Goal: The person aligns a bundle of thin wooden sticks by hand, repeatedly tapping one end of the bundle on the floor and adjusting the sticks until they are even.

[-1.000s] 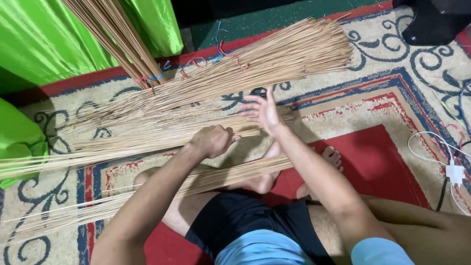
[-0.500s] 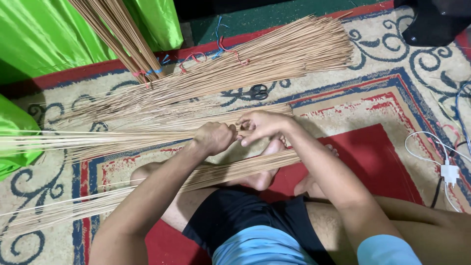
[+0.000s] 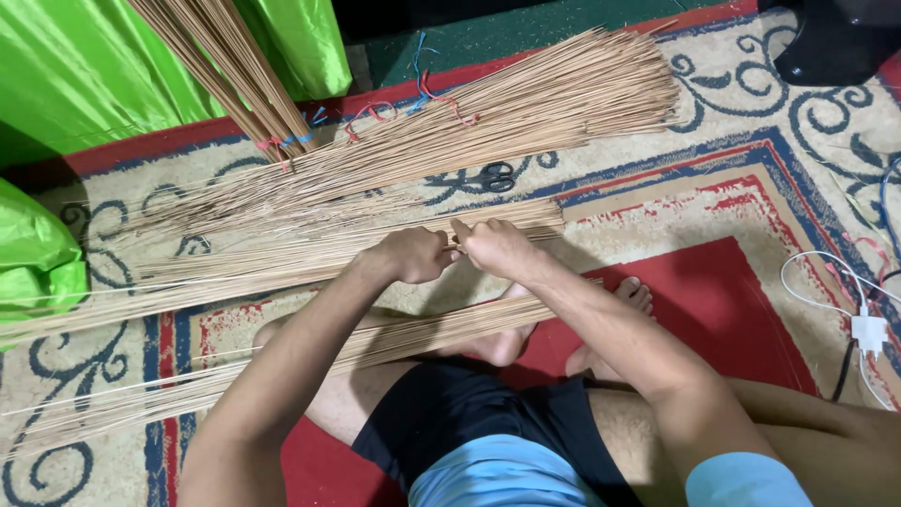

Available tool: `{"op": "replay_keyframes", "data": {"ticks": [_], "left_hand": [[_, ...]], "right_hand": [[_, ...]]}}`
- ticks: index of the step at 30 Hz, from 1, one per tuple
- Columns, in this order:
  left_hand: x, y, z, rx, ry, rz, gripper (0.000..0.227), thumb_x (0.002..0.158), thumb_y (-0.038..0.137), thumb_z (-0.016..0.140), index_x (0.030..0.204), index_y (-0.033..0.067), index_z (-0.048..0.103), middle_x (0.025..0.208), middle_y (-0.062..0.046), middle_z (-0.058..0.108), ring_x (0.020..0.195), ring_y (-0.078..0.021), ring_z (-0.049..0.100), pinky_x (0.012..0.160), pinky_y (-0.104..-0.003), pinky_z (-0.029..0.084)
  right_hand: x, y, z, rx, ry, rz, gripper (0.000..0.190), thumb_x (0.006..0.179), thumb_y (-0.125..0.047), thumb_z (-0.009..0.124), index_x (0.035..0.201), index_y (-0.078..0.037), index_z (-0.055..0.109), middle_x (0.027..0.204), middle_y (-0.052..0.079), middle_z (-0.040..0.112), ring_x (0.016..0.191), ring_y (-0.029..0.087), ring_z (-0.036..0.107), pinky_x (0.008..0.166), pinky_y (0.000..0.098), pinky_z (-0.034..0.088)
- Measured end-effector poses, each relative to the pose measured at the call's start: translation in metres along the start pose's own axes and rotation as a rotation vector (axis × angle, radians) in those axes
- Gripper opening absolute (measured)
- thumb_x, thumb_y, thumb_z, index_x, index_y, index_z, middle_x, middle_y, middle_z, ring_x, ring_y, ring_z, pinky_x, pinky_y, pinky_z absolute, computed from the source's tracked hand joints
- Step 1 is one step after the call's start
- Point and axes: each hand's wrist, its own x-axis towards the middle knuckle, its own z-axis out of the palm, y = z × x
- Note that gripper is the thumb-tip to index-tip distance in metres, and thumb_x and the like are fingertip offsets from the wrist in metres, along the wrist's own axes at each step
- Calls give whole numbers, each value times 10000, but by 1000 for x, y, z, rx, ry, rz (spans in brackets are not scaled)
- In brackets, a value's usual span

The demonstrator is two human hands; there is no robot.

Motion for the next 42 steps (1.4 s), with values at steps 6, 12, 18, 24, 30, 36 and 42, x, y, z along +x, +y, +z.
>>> {"op": "replay_keyframes", "data": {"ticks": [6, 12, 18, 24, 30, 36, 42], "left_hand": [[13, -6, 19, 130, 109, 31, 370, 999, 295, 443, 1062, 26, 688, 946, -224, 752, 979, -425, 747, 835, -549, 603], [26, -12, 62, 699, 448, 143, 193, 912, 124, 475, 985, 129, 654, 742, -9, 696, 685, -228, 750, 580, -454, 600], [33, -18, 66, 705, 548, 153, 188, 920, 128, 486, 1040, 143, 631, 772, -26, 667, 685, -269, 749, 592, -486, 592], [-11, 18, -12, -25, 117, 19, 527, 995, 470, 490, 1137, -13, 647, 989, -322, 727, 993, -515, 718, 820, -608, 566], [11, -2, 10, 94, 37, -19, 349, 967, 294, 485, 1064, 59, 724, 900, -214, 752, 924, -410, 765, 769, -530, 618], [23, -19, 57, 622, 465, 122, 192, 956, 142, 491, 985, 124, 680, 697, -57, 716, 679, -263, 761, 584, -444, 603], [-12, 10, -4, 94, 100, -37, 593, 1019, 490, 416, 1211, -15, 660, 1093, -303, 720, 1079, -497, 703, 874, -596, 572]], "right_hand": [[4, 6, 18, 186, 59, 36, 342, 884, -184, 646, 1197, -57, 699, 819, 198, 760, 799, 423, 763, 731, 553, 616], [-1, 12, -18, 747, -288, 221, 175, 759, -219, 654, 751, -77, 756, 672, 105, 748, 798, 374, 753, 755, 493, 570], [6, 25, 27, 395, -208, 220, 281, 775, -317, 636, 741, -78, 779, 789, 253, 734, 869, 495, 733, 778, 587, 571], [4, 26, 46, 94, 164, 118, 218, 741, -257, 558, 687, -145, 738, 707, 124, 730, 706, 396, 754, 668, 526, 618], [4, 24, 51, 108, 218, 145, 205, 733, -269, 613, 727, -136, 769, 721, 109, 735, 706, 386, 752, 662, 513, 623], [4, 22, 19, 625, -182, 279, 252, 783, -314, 660, 719, -84, 741, 794, 224, 737, 889, 496, 718, 756, 598, 551], [6, 14, 49, 139, 95, 178, 234, 781, -288, 600, 773, -129, 772, 723, 170, 719, 755, 436, 744, 724, 548, 600]]}}
